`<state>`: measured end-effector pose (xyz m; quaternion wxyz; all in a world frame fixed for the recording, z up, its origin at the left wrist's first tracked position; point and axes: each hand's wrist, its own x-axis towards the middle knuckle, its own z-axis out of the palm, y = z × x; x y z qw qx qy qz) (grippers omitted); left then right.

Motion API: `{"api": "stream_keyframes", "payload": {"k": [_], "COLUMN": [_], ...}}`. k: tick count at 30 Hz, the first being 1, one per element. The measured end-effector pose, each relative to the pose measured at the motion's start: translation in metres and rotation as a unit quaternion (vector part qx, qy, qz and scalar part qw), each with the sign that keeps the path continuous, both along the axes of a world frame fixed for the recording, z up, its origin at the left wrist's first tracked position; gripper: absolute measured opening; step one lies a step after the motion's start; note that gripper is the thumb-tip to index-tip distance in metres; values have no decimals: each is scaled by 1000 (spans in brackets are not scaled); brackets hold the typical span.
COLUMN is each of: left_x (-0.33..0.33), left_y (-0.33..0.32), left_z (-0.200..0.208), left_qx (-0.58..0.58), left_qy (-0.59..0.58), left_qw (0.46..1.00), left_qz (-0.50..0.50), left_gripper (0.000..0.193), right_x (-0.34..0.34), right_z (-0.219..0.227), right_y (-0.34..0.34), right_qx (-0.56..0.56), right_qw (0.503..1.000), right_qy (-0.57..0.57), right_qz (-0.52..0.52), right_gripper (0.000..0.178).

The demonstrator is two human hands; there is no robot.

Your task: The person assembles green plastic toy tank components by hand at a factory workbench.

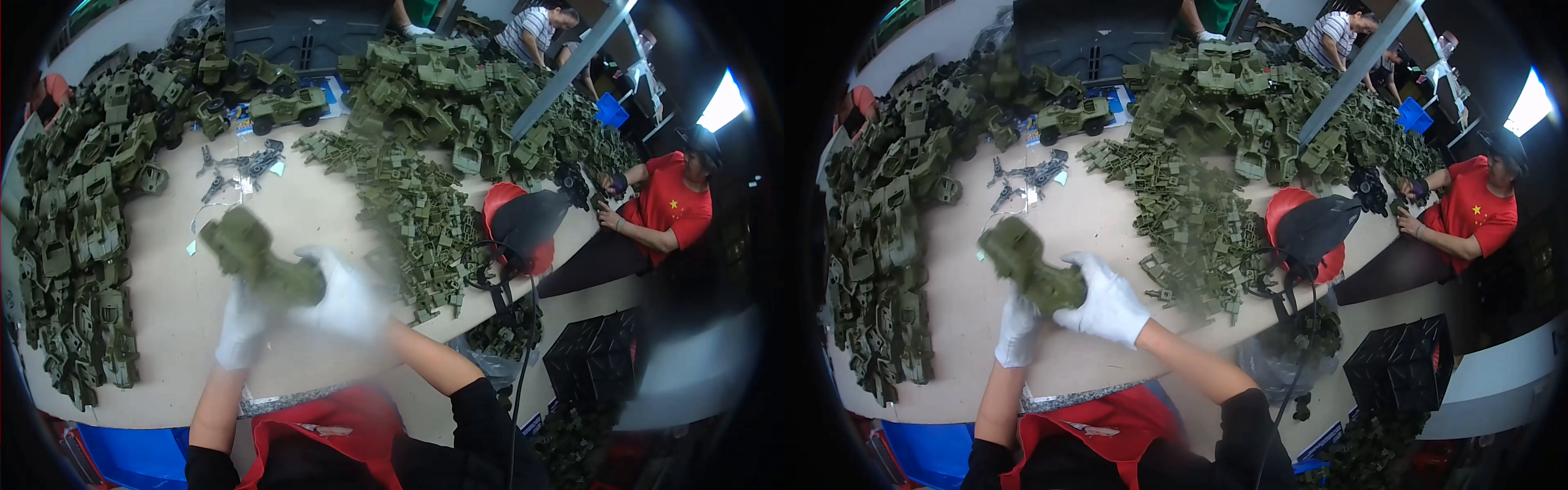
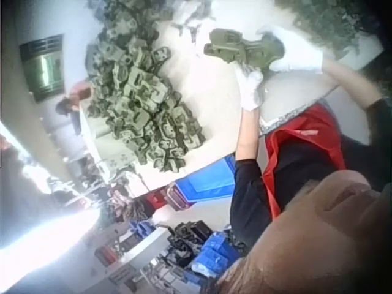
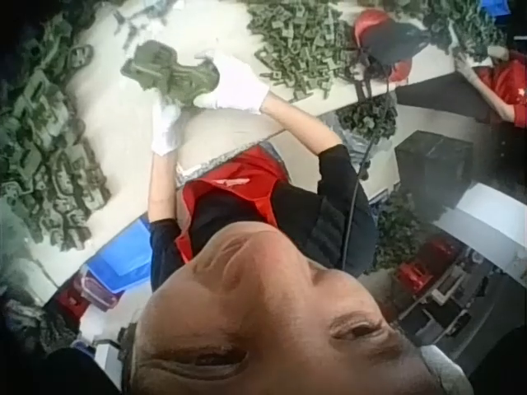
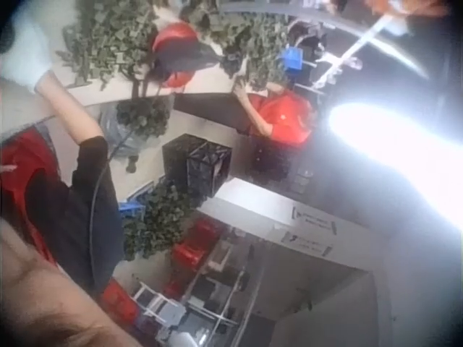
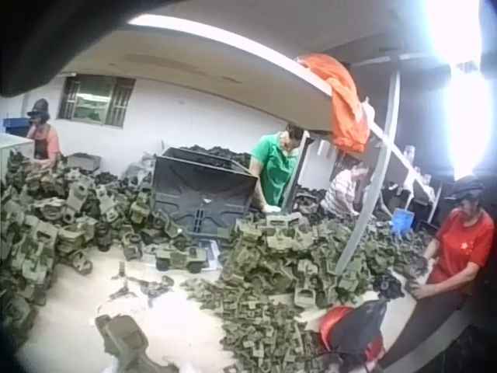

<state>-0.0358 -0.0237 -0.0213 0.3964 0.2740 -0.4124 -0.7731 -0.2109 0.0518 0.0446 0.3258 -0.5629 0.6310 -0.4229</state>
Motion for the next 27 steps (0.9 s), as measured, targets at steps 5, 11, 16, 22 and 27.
{"api": "stream_keyframes", "payload": {"k": [5,11,16,22,27], "left_x": [8,6,16,11,7], "left_y": [7,-4,-4,-2,-10], "left_z": [8,23,22,10,-5], "left_qx": [4,109,95,90,107], "left_qy": [90,114,94,100,20], "left_qw": [996,987,989,989,994], "left_qz": [-11,43,56,57,-34], "left_gripper": [73,64,65,61,83], "right_x": [13,24,41,39,-9], "right_z": [-27,-24,-15,-11,-22], "right_y": [-5,-9,-17,-13,-20], "right_qx": [11,85,37,2,85], "right_qw": [964,958,997,999,954], "right_qy": [-259,-274,-62,-2,-287], "right_qz": [57,24,-21,-48,-11], "right_gripper": [138,128,98,87,73]}}
